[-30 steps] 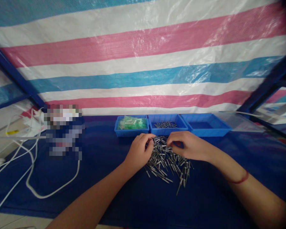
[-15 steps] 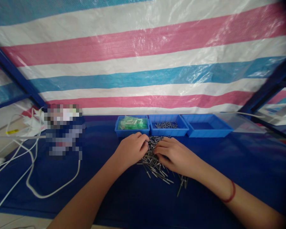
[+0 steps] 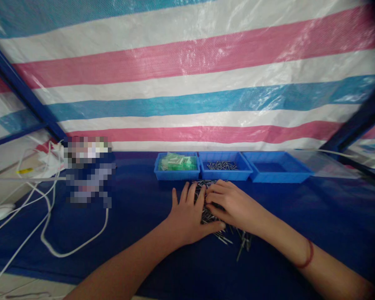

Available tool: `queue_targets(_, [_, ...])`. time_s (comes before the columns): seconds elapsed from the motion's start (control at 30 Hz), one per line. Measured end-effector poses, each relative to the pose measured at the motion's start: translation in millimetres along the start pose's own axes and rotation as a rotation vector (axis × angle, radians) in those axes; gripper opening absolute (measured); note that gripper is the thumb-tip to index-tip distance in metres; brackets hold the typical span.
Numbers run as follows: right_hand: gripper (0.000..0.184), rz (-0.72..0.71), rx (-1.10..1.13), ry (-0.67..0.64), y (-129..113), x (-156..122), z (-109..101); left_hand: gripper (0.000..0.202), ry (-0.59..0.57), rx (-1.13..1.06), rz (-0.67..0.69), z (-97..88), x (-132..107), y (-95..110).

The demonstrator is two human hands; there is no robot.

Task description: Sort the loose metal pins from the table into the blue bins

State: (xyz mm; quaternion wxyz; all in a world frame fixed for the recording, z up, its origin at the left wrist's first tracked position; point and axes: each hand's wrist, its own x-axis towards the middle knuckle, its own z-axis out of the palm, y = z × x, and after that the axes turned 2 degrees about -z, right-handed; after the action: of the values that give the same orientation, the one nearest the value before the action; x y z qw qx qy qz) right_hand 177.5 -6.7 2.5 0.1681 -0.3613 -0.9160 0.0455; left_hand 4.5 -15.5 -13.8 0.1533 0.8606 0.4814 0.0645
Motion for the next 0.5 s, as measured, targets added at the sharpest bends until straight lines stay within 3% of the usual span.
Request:
queue_targets(0.17, [0.017, -0.053, 0.059, 0.004, 2.1, -1.0, 3.3, 0.092, -0.016, 0.031, -0.016, -1.4, -0.2, 2.8])
queue_targets(0.5, [0.016, -0.012, 0.028, -0.044, 1.2, 0.5, 1.6, 0.093, -0.013, 0.034, -0.027, -0.8, -0.8, 3.9])
